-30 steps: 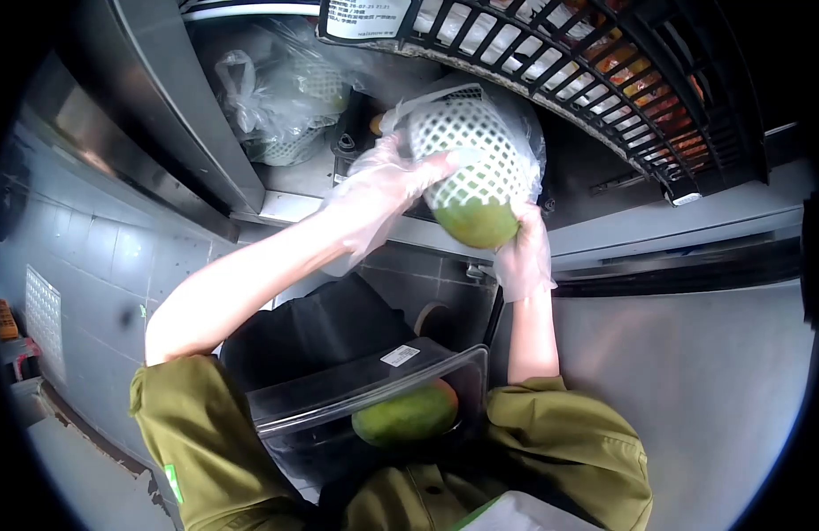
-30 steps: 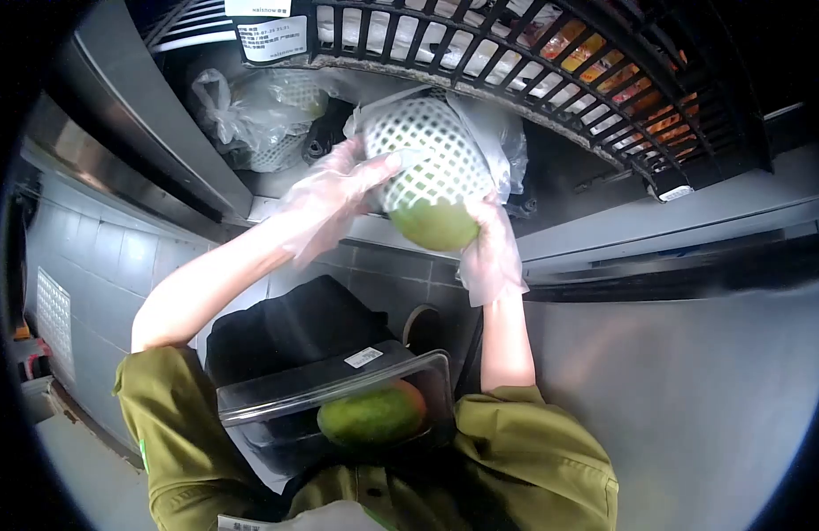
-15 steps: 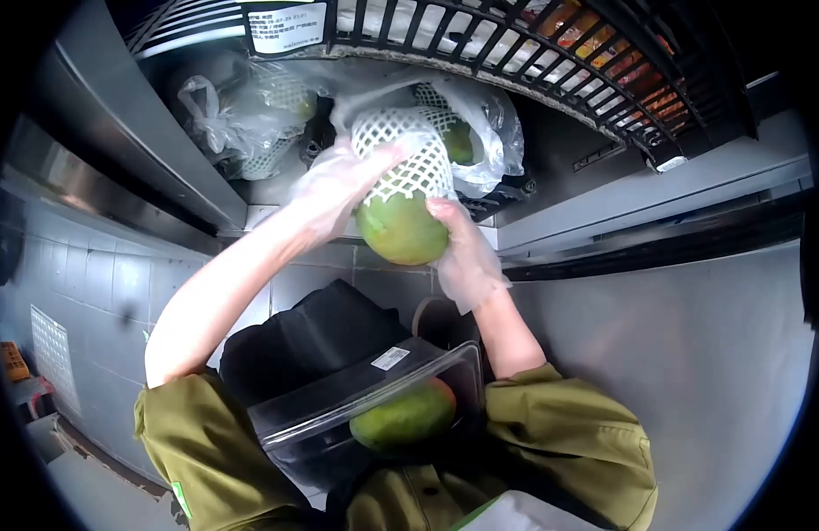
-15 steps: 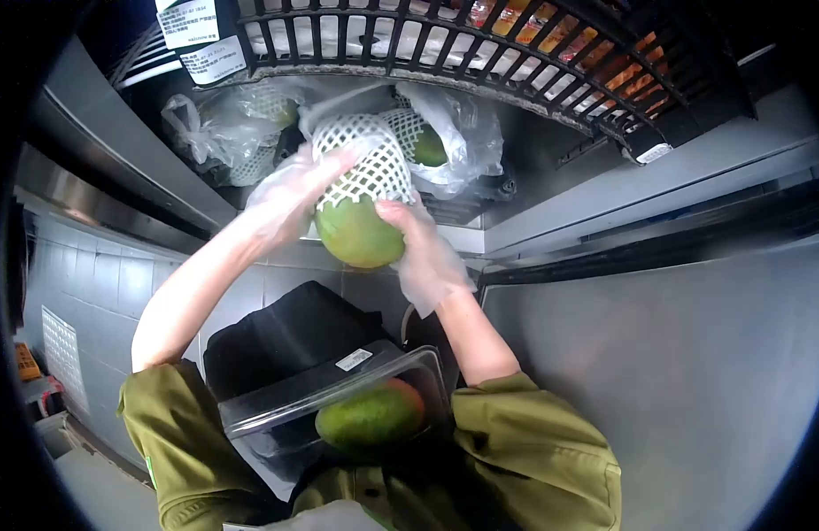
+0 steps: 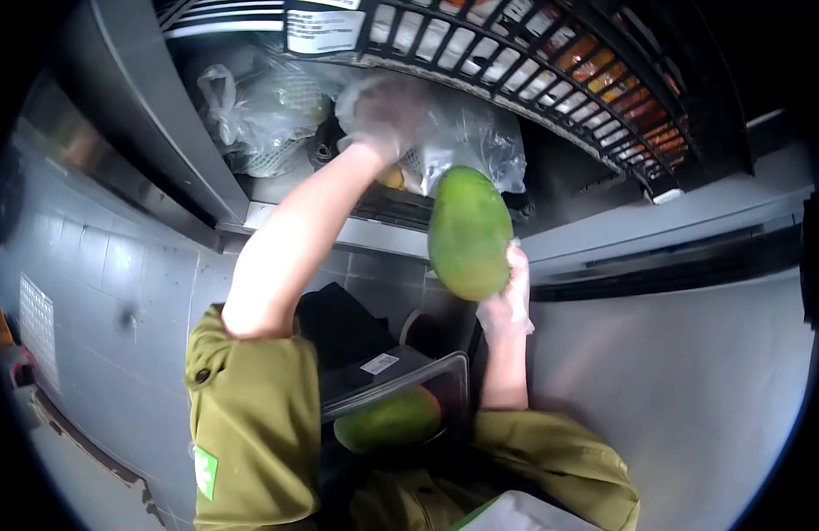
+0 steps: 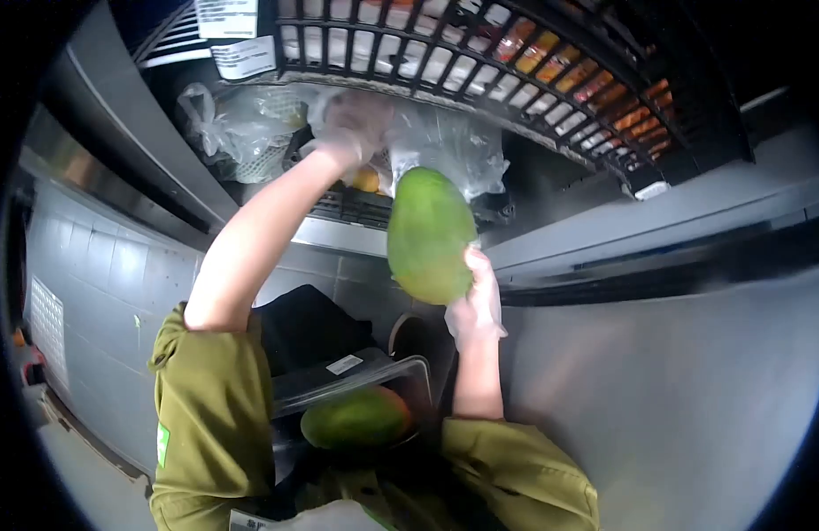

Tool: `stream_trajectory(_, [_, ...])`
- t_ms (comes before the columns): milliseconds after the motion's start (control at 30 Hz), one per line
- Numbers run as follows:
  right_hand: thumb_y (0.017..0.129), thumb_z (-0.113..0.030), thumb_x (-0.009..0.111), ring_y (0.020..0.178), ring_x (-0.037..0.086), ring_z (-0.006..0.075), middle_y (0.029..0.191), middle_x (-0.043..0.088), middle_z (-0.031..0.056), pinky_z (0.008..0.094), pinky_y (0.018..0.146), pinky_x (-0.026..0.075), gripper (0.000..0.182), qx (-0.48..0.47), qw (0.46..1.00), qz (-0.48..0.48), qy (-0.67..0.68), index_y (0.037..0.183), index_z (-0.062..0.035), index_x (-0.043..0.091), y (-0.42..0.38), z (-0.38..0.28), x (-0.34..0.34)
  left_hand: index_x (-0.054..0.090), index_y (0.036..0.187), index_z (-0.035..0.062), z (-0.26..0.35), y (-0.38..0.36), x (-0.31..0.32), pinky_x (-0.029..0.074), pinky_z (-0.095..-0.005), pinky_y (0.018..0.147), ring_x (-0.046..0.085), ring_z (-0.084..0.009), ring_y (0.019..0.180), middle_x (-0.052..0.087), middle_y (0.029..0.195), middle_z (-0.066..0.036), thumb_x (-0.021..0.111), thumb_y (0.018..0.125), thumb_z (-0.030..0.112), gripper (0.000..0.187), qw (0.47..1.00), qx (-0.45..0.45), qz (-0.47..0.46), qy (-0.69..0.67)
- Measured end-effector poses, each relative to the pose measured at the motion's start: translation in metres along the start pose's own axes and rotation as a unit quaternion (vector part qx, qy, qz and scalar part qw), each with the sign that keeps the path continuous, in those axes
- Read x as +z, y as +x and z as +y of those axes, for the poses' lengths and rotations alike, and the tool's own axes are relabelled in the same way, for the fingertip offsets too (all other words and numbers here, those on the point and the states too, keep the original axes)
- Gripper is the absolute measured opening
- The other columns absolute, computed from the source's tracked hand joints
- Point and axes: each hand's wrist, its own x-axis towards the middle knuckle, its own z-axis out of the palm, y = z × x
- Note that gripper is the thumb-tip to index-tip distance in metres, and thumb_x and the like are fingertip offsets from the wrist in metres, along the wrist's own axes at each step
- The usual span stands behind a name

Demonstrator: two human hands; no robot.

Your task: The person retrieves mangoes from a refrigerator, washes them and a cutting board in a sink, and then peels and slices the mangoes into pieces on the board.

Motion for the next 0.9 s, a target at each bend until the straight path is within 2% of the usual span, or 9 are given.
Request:
stream_trajectory(100, [0.096, -0.019, 0.05, 0.106, 0.055, 0.0158, 0.116, 0.057, 0.0069, 0.0309, 0.094, 0.043, 0.027, 0.045, 0.997, -0.004, 0.058, 0.117, -0.004, 0.056, 0.01, 0.005, -0.013, 0.054, 0.128, 0.0131, -0.037, -0.006, 0.053, 0.04, -0.0336, 0.103, 0.056, -0.0204, 0.113, 0.059, 0.122, -0.004, 0.051, 0.092, 0.03, 0.04, 0.963, 0.143, 0.227, -0.032])
stream_trajectory(167, [0.097, -0.025, 0.049, 0.106, 0.055, 0.0153, 0.115, 0.058, 0.0069, 0.0306, 0.093, 0.044, 0.03, 0.066, 0.992, 0.045, 0.099, 0.117, -0.0034, 0.056, 0.011, 0.009, -0.008, 0.058, 0.12, 0.0118, -0.034, -0.034, -0.015, 0.04, -0.0312, 0.102, 0.059, -0.0191, 0.103, 0.062, 0.108, -0.006, 0.046, 0.094, 0.023, 0.031, 0.968, 0.209, 0.079, 0.113])
stream_trajectory(233, [0.096, -0.032, 0.048, 0.104, 0.056, 0.015, 0.113, 0.06, 0.0074, 0.03, 0.092, 0.044, 0.038, 0.093, 0.988, 0.02, 0.121, 0.116, -0.0021, 0.057, 0.015, -0.018, 0.011, 0.061, 0.112, 0.0112, -0.076, -0.024, 0.038, 0.051, -0.031, 0.085, 0.06, -0.0218, 0.097, 0.063, 0.102, -0.008, 0.05, 0.093, 0.021, 0.025, 0.879, 0.322, 0.262, -0.235])
stream_trajectory(333, [0.093, -0.045, 0.045, 0.109, 0.058, 0.0196, 0.12, 0.06, 0.0086, 0.0344, 0.096, 0.045, 0.052, 0.138, 0.97, -0.006, 0.201, 0.123, -0.0036, 0.055, 0.025, -0.038, 0.034, 0.062, 0.115, 0.0109, -0.059, -0.1, -0.055, 0.052, -0.0362, 0.077, 0.063, -0.0261, 0.092, 0.063, 0.1, -0.013, 0.054, 0.093, 0.031, 0.031, 0.991, 0.066, 0.099, -0.057])
stream_trajectory(433, [0.091, -0.041, 0.05, 0.109, 0.058, 0.0205, 0.122, 0.059, 0.0108, 0.0354, 0.096, 0.046, 0.054, 0.09, 0.983, -0.088, 0.133, 0.127, -0.0018, 0.051, 0.033, -0.028, 0.027, 0.06, 0.12, 0.0106, -0.096, -0.145, -0.059, 0.051, -0.0353, 0.071, 0.059, -0.0258, 0.078, 0.058, 0.093, -0.01, 0.057, 0.094, 0.035, 0.036, 0.96, 0.192, 0.183, -0.087])
stream_trajectory(500, [0.088, -0.038, 0.054, 0.11, 0.058, 0.0221, 0.123, 0.058, 0.012, 0.0369, 0.096, 0.046, 0.056, 0.102, 0.977, -0.147, 0.12, 0.13, -0.0019, 0.048, 0.036, -0.034, 0.035, 0.062, 0.116, 0.0064, -0.076, -0.2, -0.098, 0.054, -0.0318, 0.076, 0.063, -0.0244, 0.084, 0.064, 0.093, -0.01, 0.059, 0.093, 0.035, 0.037, 0.914, -0.047, -0.106, -0.389])
stream_trajectory(600, [0.084, -0.034, 0.061, 0.112, 0.058, 0.0246, 0.125, 0.056, 0.0138, 0.0392, 0.097, 0.046, 0.061, 0.122, 0.938, -0.284, 0.158, 0.133, -0.0021, 0.043, 0.024, -0.068, 0.052, 0.062, 0.116, 0.0043, -0.101, -0.265, -0.107, 0.055, -0.0334, 0.083, 0.065, -0.0234, 0.097, 0.067, 0.103, -0.013, 0.065, 0.087, 0.041, 0.047, 0.848, 0.092, -0.382, -0.355])
stream_trajectory(833, [0.075, -0.024, 0.076, 0.115, 0.057, 0.0304, 0.129, 0.053, 0.0181, 0.0445, 0.098, 0.048, 0.084, 0.168, 0.772, -0.578, 0.202, 0.142, -0.0026, 0.031, 0.005, -0.119, 0.103, 0.054, 0.076, 0.0034, -0.107, -0.322, -0.026, 0.043, -0.0286, 0.059, 0.054, -0.0169, 0.062, 0.049, 0.065, -0.004, 0.061, 0.079, 0.008, 0.009, 0.798, 0.129, -0.171, -0.563])
stream_trajectory(900, [0.069, -0.025, 0.079, 0.114, 0.058, 0.0313, 0.126, 0.055, 0.0208, 0.0432, 0.099, 0.047, 0.088, 0.121, 0.758, -0.641, -0.027, 0.14, -0.0002, 0.033, -0.007, -0.142, 0.128, 0.05, 0.068, 0.0047, -0.099, -0.314, -0.041, 0.042, -0.0301, 0.055, 0.05, -0.0174, 0.055, 0.048, 0.06, -0.004, 0.06, 0.08, 0.007, 0.016, 0.841, 0.136, -0.197, -0.485])
